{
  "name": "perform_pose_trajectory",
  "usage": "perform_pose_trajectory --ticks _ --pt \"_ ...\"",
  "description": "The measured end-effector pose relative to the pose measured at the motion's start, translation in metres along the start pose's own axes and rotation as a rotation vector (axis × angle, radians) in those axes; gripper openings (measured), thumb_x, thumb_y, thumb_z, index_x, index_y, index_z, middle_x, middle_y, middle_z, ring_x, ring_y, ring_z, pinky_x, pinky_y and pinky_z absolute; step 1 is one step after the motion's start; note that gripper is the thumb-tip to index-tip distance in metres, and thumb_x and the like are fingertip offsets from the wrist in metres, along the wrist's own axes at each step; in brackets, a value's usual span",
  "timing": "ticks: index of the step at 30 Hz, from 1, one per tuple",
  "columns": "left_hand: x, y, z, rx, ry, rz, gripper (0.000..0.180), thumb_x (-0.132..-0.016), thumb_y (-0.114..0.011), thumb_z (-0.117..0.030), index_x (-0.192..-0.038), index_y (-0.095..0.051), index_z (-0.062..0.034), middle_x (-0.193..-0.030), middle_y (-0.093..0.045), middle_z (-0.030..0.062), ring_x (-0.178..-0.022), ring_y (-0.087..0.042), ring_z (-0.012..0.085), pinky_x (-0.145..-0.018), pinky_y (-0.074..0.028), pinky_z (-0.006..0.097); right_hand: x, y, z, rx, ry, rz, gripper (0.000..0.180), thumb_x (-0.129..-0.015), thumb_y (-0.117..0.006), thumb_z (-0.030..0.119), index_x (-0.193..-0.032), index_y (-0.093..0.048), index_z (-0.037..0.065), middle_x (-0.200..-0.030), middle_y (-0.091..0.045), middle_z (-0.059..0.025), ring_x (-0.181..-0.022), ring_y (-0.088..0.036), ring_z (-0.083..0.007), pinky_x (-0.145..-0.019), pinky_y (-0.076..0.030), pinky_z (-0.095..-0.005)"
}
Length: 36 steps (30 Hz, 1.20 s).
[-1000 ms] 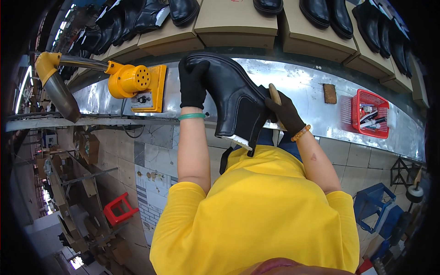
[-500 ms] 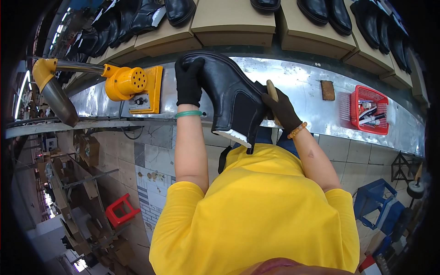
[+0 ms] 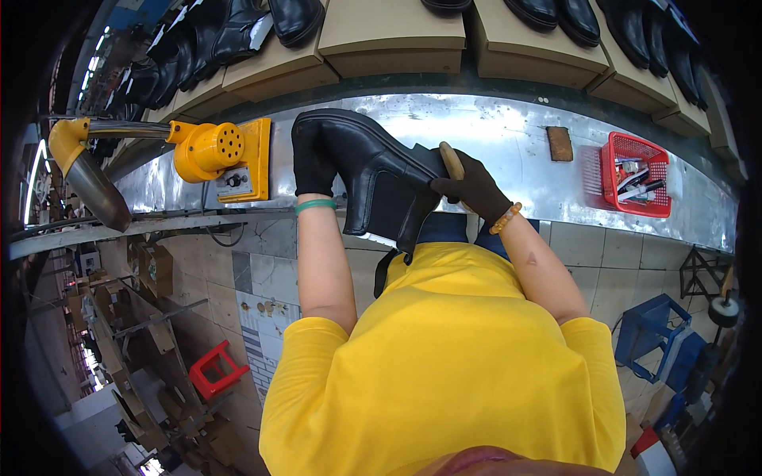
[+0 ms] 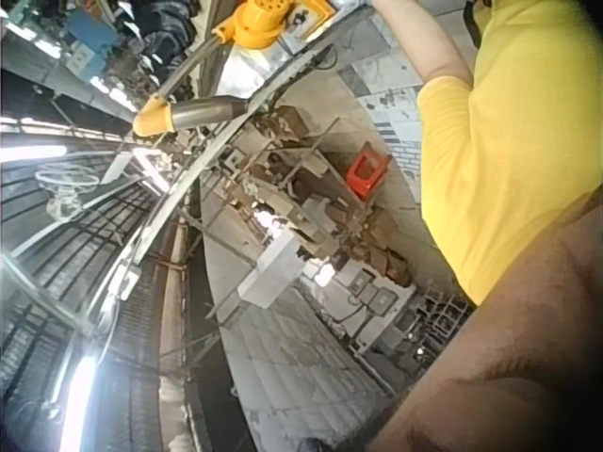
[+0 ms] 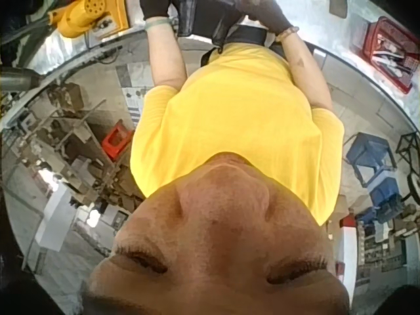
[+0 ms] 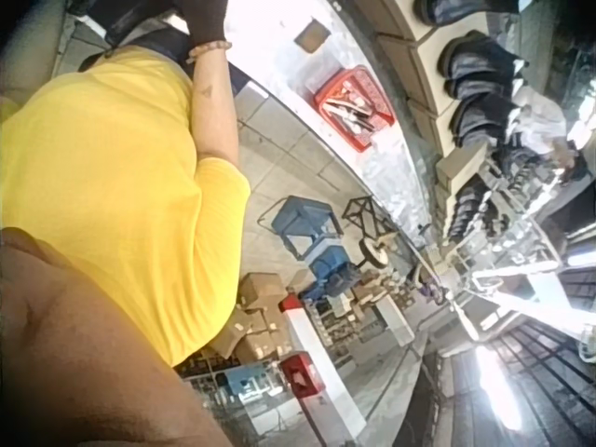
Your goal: The person polishes black leather boots using a wooden block. They pick up boots from a conveyor belt, rub the surface with the block, and place them back on the belt. The process is repeated for multiple boots in a factory setting.
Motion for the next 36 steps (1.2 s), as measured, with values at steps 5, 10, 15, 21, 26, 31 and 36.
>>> perform_pose_trajectory --ticks 5,10,15,21,26,31,36 --pt "-0.004 0.017 0.005 0.047 0.043 -0.011 0.037 -0.082 -0.065 -0.027 -0.112 -0.058 -0.0065 -0.113 -0.059 0.0106 -0.105 -0.056 0.0248 -0.096 -0.044 0.038 0.000 0.004 -0.001 -0.021 -0.025 0.074 0.060 -0.077 -0.069 0.018 -0.130 -0.045 0.001 -0.085 -0.058 -0.0084 -0.062 -0.052 -0.0126 -0.058 -0.046 -0.0254" --pt "-0.007 0.019 0.007 0.002 0.065 -0.043 0.038 -0.081 -0.066 -0.030 -0.111 -0.059 -0.0068 -0.111 -0.060 0.0102 -0.103 -0.056 0.0245 -0.095 -0.044 0.038 0.000 0.009 -0.006 -0.106 -0.079 0.062 0.057 -0.078 -0.067 0.015 -0.127 -0.043 -0.003 -0.078 -0.057 -0.0086 -0.060 -0.053 -0.0136 -0.057 -0.047 -0.0273" --pt "-0.006 0.014 0.005 -0.065 0.083 -0.050 0.039 -0.082 -0.064 -0.033 -0.111 -0.059 -0.0071 -0.109 -0.060 0.0092 -0.102 -0.056 0.0244 -0.094 -0.044 0.037 0.000 0.013 -0.010 -0.129 -0.034 0.057 0.056 -0.078 -0.066 0.013 -0.127 -0.043 -0.003 -0.076 -0.057 -0.0088 -0.060 -0.056 -0.0143 -0.058 -0.048 -0.0284" --pt "-0.003 0.007 0.006 -0.203 0.041 -0.044 0.038 -0.084 -0.061 -0.035 -0.110 -0.059 -0.0070 -0.108 -0.060 0.0093 -0.100 -0.056 0.0243 -0.092 -0.045 0.037 0.002 0.018 -0.014 -0.166 0.032 0.056 0.058 -0.077 -0.066 0.013 -0.128 -0.043 -0.002 -0.077 -0.058 -0.0081 -0.061 -0.057 -0.0154 -0.059 -0.049 -0.0284" --pt "-0.003 0.017 0.006 -0.187 0.142 -0.036 0.040 -0.086 -0.059 -0.034 -0.114 -0.059 -0.0050 -0.113 -0.060 0.0110 -0.104 -0.056 0.0253 -0.094 -0.045 0.039 0.003 0.021 -0.018 -0.275 0.036 0.076 0.057 -0.078 -0.065 0.013 -0.130 -0.044 0.001 -0.080 -0.058 -0.0069 -0.063 -0.057 -0.0152 -0.060 -0.049 -0.0282" --pt "0.030 0.029 0.010 -0.094 0.381 0.175 0.038 -0.092 -0.053 -0.032 -0.118 -0.057 -0.0057 -0.108 -0.064 0.0113 -0.097 -0.063 0.0260 -0.088 -0.050 0.044 -0.003 0.040 -0.046 -0.651 0.034 -0.116 0.056 -0.081 -0.065 0.015 -0.132 -0.045 0.005 -0.084 -0.058 -0.0033 -0.069 -0.055 -0.0124 -0.062 -0.047 -0.0260" --pt "0.066 0.036 0.021 -0.253 0.228 0.151 0.039 -0.091 -0.053 -0.031 -0.120 -0.055 -0.0046 -0.114 -0.062 0.0128 -0.103 -0.061 0.0261 -0.090 -0.049 0.046 -0.002 0.045 -0.045 -0.661 0.041 -0.125 0.053 -0.083 -0.063 0.016 -0.132 -0.045 0.006 -0.088 -0.058 -0.0023 -0.071 -0.053 -0.0112 -0.065 -0.046 -0.0247"
Point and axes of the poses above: each hand's wrist, its own x-axis away from the middle knuckle, its own y-axis out of the back of the hand, z = x × y, the point moved 2 cm from there along -x, towards the middle knuckle
